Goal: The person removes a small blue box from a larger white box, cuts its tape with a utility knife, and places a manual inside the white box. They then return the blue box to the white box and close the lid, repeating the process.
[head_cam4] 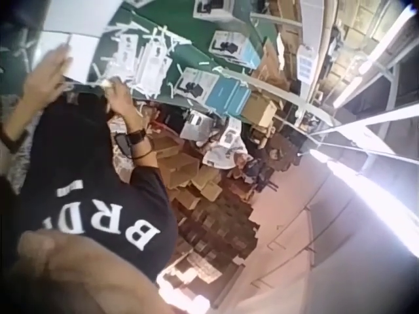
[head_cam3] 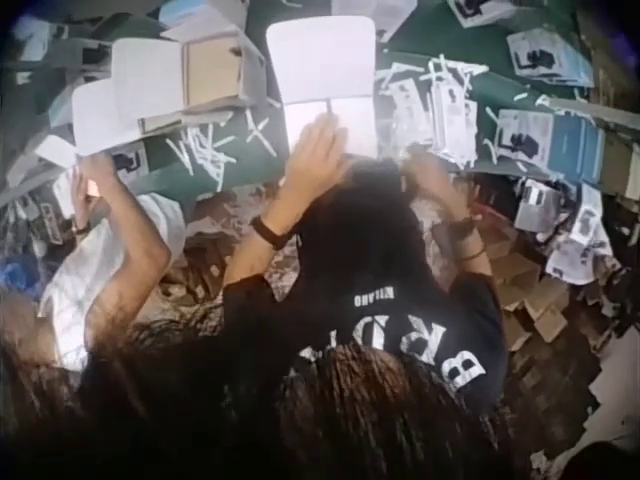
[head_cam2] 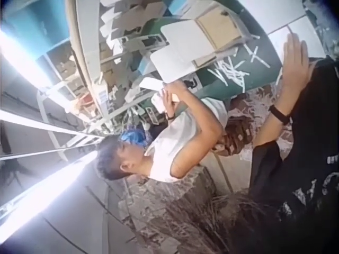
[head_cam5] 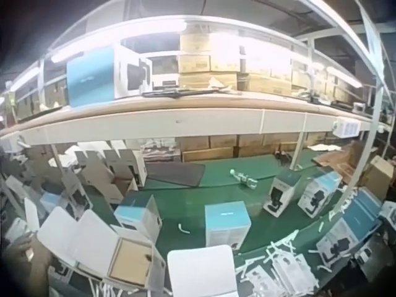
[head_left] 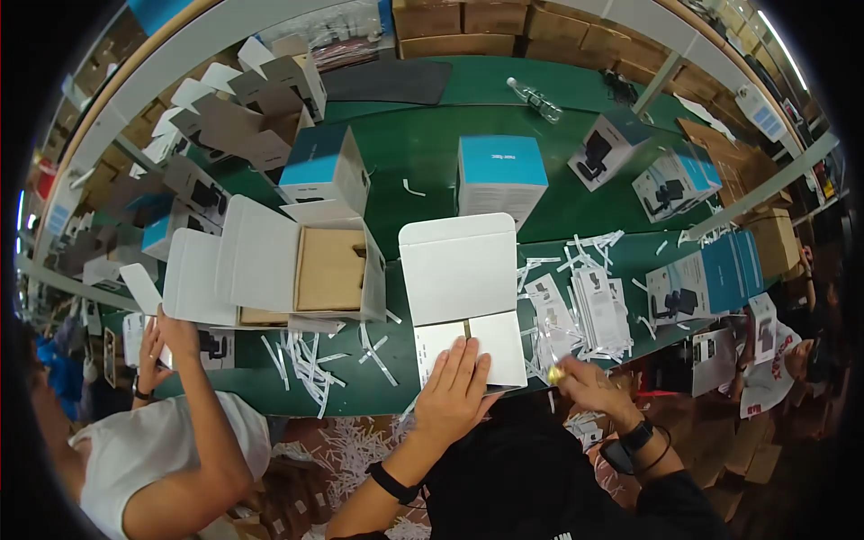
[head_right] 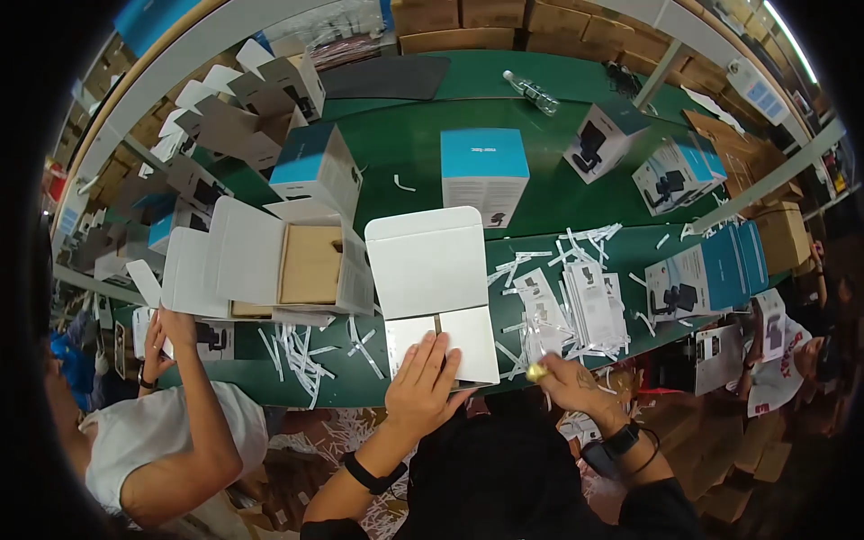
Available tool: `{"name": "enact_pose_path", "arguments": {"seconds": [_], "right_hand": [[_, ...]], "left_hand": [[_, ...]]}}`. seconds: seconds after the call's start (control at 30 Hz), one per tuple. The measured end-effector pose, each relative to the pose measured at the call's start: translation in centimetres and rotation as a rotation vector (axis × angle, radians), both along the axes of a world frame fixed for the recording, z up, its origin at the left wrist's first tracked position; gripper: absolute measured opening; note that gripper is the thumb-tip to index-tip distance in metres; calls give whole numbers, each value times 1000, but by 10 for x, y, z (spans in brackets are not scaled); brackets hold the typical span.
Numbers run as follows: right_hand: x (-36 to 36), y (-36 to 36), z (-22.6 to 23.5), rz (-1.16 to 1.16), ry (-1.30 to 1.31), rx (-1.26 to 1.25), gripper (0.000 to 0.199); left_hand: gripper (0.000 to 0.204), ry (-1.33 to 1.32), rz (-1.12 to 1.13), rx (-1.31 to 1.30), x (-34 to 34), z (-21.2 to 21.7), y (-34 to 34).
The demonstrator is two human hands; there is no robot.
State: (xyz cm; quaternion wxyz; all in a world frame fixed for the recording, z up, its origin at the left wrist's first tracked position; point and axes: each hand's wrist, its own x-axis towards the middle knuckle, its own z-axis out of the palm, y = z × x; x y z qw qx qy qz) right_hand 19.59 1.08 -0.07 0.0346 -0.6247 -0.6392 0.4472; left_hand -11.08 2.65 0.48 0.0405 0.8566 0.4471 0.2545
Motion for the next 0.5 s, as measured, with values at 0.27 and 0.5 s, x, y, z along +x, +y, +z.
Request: {"name": "enact_pose_path", "arguments": {"seconds": [0.27, 0.5], "right_hand": [[-113, 93, 75, 106, 304, 758, 27], [-148, 116, 60, 415, 304, 224, 26]], "left_hand": [[51, 36, 103, -8, 10, -3, -16], [33, -115, 39, 239, 11, -23, -15]]}}
